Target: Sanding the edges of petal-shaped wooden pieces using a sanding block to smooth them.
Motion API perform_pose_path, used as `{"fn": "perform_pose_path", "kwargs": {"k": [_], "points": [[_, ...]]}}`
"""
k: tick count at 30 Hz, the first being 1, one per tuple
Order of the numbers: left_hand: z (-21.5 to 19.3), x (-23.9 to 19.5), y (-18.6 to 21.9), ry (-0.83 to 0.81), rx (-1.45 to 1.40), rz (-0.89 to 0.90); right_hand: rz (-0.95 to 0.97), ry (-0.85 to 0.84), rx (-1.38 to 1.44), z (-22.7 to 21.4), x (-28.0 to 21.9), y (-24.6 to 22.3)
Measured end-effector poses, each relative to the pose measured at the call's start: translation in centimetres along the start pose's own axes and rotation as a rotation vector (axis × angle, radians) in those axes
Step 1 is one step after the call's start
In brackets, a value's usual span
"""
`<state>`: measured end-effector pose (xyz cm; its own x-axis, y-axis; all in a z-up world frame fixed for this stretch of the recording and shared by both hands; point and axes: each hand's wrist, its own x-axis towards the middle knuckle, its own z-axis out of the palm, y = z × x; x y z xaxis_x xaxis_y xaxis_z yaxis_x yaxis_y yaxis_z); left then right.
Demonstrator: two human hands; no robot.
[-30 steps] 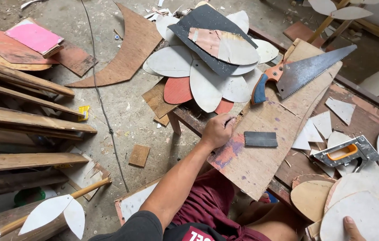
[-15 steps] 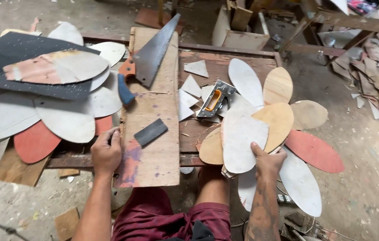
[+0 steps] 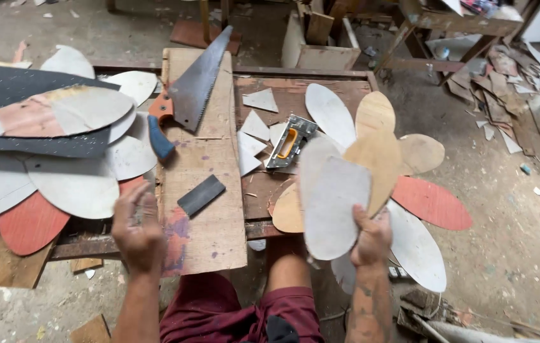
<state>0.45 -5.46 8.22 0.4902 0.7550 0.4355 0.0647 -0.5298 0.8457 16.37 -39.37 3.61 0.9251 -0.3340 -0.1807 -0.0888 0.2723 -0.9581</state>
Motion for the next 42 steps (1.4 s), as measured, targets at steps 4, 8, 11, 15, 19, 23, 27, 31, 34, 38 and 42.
{"fn": "perform_pose_path", "kwargs": {"k": [4,8,11,15,19,23,27,31,34,38,42], "points": [[2.8,-3.6,6.0,-0.595,-0.373,-0.250,0.088,-0.352,-0.008,4.8,-8.0,-2.0],[4.0,-5.7,7.3,-0.587,-0.520,-0.521,0.117,-0.616,-0.272,8.2,-14.8,-2.1],[2.0,-5.5,5.1,-0.612,-0.551,-0.519,0.137,-0.695,-0.538,8.1,-16.8,-2.4],[-0.4,-5.7,4.4,-0.541,-0.551,-0.530,0.076,-0.863,-0.319,8.6,-17.0,-0.9],[-2.1,-5.4,4.4,-0.389,-0.503,-0.587,0.041,-0.819,-0.521,9.4,-15.7,-2.5],[-4.5,-4.2,5.5,-0.290,-0.318,-0.718,-0.358,-0.303,-1.018,7.2,-8.0,-0.5],[-5.8,-5.5,2.9,-0.234,-0.212,-0.667,-0.087,-0.043,-1.286,6.0,1.4,0.3],[-6.3,-7.1,0.7,-0.220,-0.129,-0.622,0.051,-0.084,-1.340,5.0,4.7,1.6],[-6.2,-7.7,-0.2,-0.217,-0.088,-0.605,0.063,-0.104,-1.407,5.7,5.3,1.4],[-6.2,-8.1,-1.1,-0.242,-0.113,-0.595,0.075,-0.041,-1.258,6.3,5.3,-0.1],[-6.1,-6.5,1.2,-0.199,-0.135,-0.631,0.054,0.051,-1.158,5.2,6.4,-0.4]]}}
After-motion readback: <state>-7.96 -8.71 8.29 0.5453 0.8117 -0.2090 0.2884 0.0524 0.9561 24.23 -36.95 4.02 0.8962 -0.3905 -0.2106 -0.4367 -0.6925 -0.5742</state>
